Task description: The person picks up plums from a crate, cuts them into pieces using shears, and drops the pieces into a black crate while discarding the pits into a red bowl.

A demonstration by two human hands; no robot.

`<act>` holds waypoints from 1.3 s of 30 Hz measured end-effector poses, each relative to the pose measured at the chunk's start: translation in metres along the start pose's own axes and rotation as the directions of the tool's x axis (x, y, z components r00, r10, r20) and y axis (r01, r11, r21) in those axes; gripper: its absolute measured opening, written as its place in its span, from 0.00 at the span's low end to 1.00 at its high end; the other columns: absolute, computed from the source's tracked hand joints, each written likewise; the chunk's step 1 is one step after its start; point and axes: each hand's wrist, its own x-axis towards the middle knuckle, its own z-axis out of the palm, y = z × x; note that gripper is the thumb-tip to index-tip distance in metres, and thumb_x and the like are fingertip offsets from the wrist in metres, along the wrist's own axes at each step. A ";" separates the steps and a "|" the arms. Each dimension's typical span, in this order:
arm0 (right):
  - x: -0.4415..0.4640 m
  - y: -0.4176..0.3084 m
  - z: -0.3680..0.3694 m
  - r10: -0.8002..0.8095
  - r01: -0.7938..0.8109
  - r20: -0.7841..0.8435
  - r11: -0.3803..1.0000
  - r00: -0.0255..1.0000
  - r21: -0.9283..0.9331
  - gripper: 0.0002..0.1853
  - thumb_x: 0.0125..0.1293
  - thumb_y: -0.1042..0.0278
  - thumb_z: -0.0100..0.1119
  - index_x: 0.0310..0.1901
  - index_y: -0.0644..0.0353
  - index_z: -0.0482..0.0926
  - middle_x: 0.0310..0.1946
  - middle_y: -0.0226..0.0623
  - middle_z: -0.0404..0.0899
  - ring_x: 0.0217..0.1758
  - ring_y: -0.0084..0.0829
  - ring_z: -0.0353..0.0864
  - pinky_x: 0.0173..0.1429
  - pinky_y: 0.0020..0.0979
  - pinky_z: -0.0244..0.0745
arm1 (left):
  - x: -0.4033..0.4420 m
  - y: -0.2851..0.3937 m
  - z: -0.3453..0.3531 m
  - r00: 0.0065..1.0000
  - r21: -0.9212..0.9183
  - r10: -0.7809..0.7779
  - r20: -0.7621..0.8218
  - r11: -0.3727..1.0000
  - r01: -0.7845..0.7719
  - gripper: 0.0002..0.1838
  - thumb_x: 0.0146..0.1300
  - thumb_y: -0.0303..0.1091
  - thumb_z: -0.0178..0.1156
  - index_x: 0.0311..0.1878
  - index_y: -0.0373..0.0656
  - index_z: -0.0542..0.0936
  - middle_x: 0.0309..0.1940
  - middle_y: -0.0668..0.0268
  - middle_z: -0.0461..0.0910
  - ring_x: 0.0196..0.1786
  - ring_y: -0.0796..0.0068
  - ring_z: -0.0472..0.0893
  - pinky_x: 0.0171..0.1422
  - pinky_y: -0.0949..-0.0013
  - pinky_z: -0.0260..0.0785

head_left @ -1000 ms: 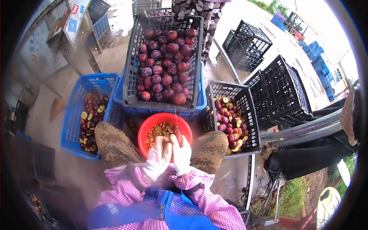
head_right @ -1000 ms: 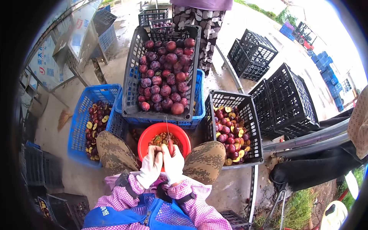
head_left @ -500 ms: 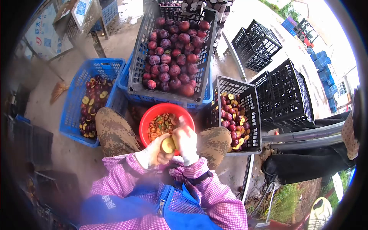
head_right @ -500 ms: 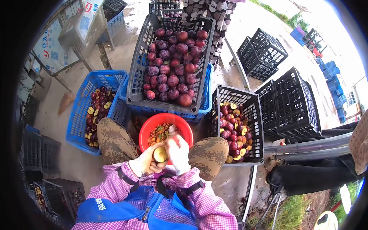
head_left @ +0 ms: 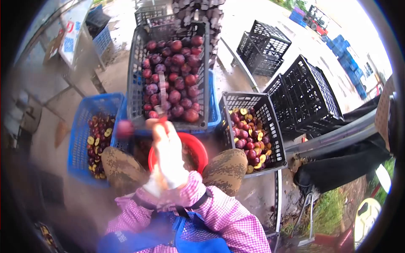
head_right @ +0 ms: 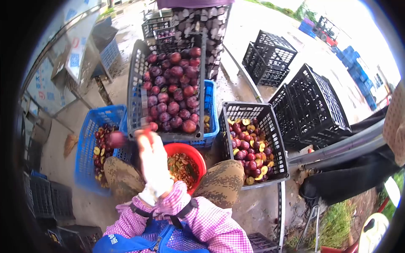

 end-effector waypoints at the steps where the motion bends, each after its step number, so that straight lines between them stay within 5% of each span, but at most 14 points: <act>1: -0.002 -0.003 0.002 0.014 -0.015 0.051 0.999 0.999 0.033 0.16 0.70 0.59 0.50 0.51 0.61 0.73 0.37 0.25 0.73 0.34 0.13 0.66 0.38 0.17 0.62 | 0.014 0.012 -0.007 1.000 -0.143 -0.020 -0.016 0.990 0.017 0.26 0.71 0.54 0.40 0.63 0.48 0.65 0.51 0.60 0.74 0.51 0.67 0.76 0.58 0.60 0.70; 5: -0.038 -0.005 -0.025 0.010 -0.015 -0.065 0.998 0.998 -0.069 0.12 0.69 0.67 0.49 0.50 0.62 0.75 0.34 0.32 0.77 0.35 0.20 0.73 0.42 0.22 0.69 | 0.055 0.050 -0.026 0.986 -0.677 -0.164 -0.044 0.730 0.091 0.26 0.70 0.48 0.47 0.66 0.47 0.61 0.56 0.58 0.73 0.57 0.62 0.74 0.63 0.56 0.67; 7: -0.061 -0.005 -0.050 -0.041 0.029 -0.197 0.998 0.980 -0.065 0.13 0.69 0.68 0.47 0.52 0.61 0.73 0.35 0.30 0.75 0.33 0.17 0.70 0.38 0.19 0.66 | 0.092 0.090 -0.021 0.973 -0.922 -0.222 0.061 0.362 0.140 0.31 0.68 0.49 0.51 0.69 0.47 0.56 0.59 0.59 0.70 0.60 0.62 0.71 0.66 0.55 0.62; 10: -0.086 -0.016 -0.090 0.041 -0.034 -0.352 0.999 0.935 0.026 0.15 0.70 0.66 0.45 0.55 0.59 0.70 0.35 0.27 0.73 0.26 0.12 0.64 0.28 0.14 0.59 | 0.151 0.091 -0.011 0.989 -0.706 -0.137 -0.060 0.706 0.055 0.33 0.67 0.49 0.54 0.70 0.51 0.56 0.63 0.59 0.64 0.59 0.65 0.70 0.63 0.60 0.63; 12: -0.099 -0.003 -0.119 0.029 -0.050 -0.414 0.998 0.910 -0.041 0.11 0.72 0.64 0.45 0.49 0.59 0.71 0.29 0.25 0.74 0.20 0.10 0.58 0.23 0.14 0.52 | 0.187 0.067 -0.011 0.979 -0.211 -0.161 -0.124 0.968 0.133 0.31 0.67 0.47 0.54 0.69 0.50 0.59 0.62 0.60 0.66 0.59 0.64 0.70 0.62 0.61 0.63; 15: -0.116 0.000 -0.145 0.117 -0.147 -0.486 0.989 0.866 -0.023 0.11 0.71 0.68 0.46 0.50 0.61 0.71 0.30 0.27 0.76 0.27 0.13 0.65 0.33 0.17 0.61 | 0.217 -0.003 -0.012 0.993 0.543 -0.114 -0.035 0.832 0.115 0.31 0.57 0.43 0.61 0.64 0.47 0.68 0.58 0.51 0.69 0.58 0.54 0.72 0.63 0.62 0.64; 18: -0.127 0.012 -0.156 0.284 -0.279 -0.489 0.957 0.825 0.085 0.10 0.71 0.66 0.47 0.49 0.61 0.73 0.30 0.26 0.75 0.25 0.13 0.63 0.30 0.18 0.61 | 0.238 -0.041 -0.003 0.890 0.642 -0.455 0.024 0.689 0.335 0.34 0.50 0.44 0.65 0.63 0.52 0.68 0.56 0.48 0.68 0.56 0.51 0.72 0.61 0.59 0.67; 22: -0.122 0.024 -0.159 0.251 -0.303 -0.409 0.951 0.877 -0.066 0.11 0.72 0.65 0.46 0.49 0.62 0.72 0.28 0.25 0.74 0.21 0.15 0.62 0.29 0.19 0.60 | 0.238 -0.052 -0.004 0.952 0.588 -0.301 0.051 0.780 0.215 0.29 0.52 0.42 0.63 0.57 0.46 0.69 0.48 0.47 0.72 0.52 0.50 0.74 0.60 0.61 0.67; 24: -0.113 0.023 -0.160 0.303 -0.350 -0.342 0.933 0.889 -0.082 0.12 0.72 0.65 0.46 0.49 0.64 0.72 0.26 0.25 0.73 0.21 0.16 0.61 0.28 0.20 0.60 | 0.232 -0.047 -0.013 0.985 0.420 -0.138 -0.105 0.892 0.170 0.28 0.54 0.42 0.63 0.57 0.46 0.69 0.43 0.55 0.75 0.47 0.59 0.76 0.54 0.61 0.69; 25: -0.109 0.022 -0.162 0.300 -0.339 -0.341 0.939 0.891 -0.061 0.12 0.72 0.65 0.45 0.48 0.65 0.71 0.23 0.25 0.71 0.20 0.15 0.61 0.28 0.20 0.59 | 0.231 -0.046 -0.020 0.926 0.068 -0.374 -0.060 0.924 0.377 0.25 0.59 0.46 0.60 0.56 0.45 0.69 0.40 0.62 0.77 0.41 0.70 0.77 0.43 0.67 0.69; 28: -0.088 0.015 -0.156 0.368 -0.363 -0.332 0.929 0.869 0.080 0.12 0.72 0.63 0.42 0.46 0.63 0.70 0.18 0.25 0.65 0.17 0.15 0.58 0.21 0.19 0.53 | 0.199 0.010 -0.042 0.848 -0.756 -0.389 0.360 0.411 0.510 0.25 0.64 0.56 0.53 0.52 0.44 0.71 0.39 0.61 0.79 0.30 0.72 0.77 0.31 0.73 0.69; 32: -0.062 0.004 -0.133 0.452 -0.442 -0.077 0.889 0.889 0.115 0.12 0.74 0.57 0.42 0.43 0.56 0.69 0.17 0.22 0.63 0.14 0.14 0.55 0.16 0.19 0.47 | 0.135 0.053 -0.043 0.825 -0.871 -0.356 0.439 0.057 0.488 0.28 0.64 0.58 0.51 0.52 0.41 0.72 0.44 0.50 0.79 0.33 0.62 0.81 0.33 0.65 0.75; 36: -0.053 0.011 -0.111 0.416 -0.414 -0.034 0.909 0.909 0.037 0.14 0.73 0.56 0.43 0.41 0.58 0.71 0.16 0.22 0.64 0.14 0.14 0.57 0.17 0.19 0.52 | 0.085 0.060 -0.028 0.813 -0.876 -0.487 0.319 0.176 0.450 0.29 0.64 0.60 0.48 0.51 0.42 0.73 0.41 0.58 0.80 0.30 0.71 0.80 0.29 0.74 0.73; 39: -0.057 0.020 -0.109 0.116 -0.100 -0.014 0.786 0.993 -0.610 0.12 0.70 0.61 0.49 0.38 0.63 0.72 0.18 0.36 0.71 0.22 0.29 0.73 0.29 0.31 0.66 | 0.064 0.062 -0.029 0.819 -0.853 -0.467 0.333 0.221 0.473 0.29 0.64 0.62 0.48 0.51 0.46 0.74 0.39 0.64 0.81 0.30 0.76 0.79 0.29 0.77 0.72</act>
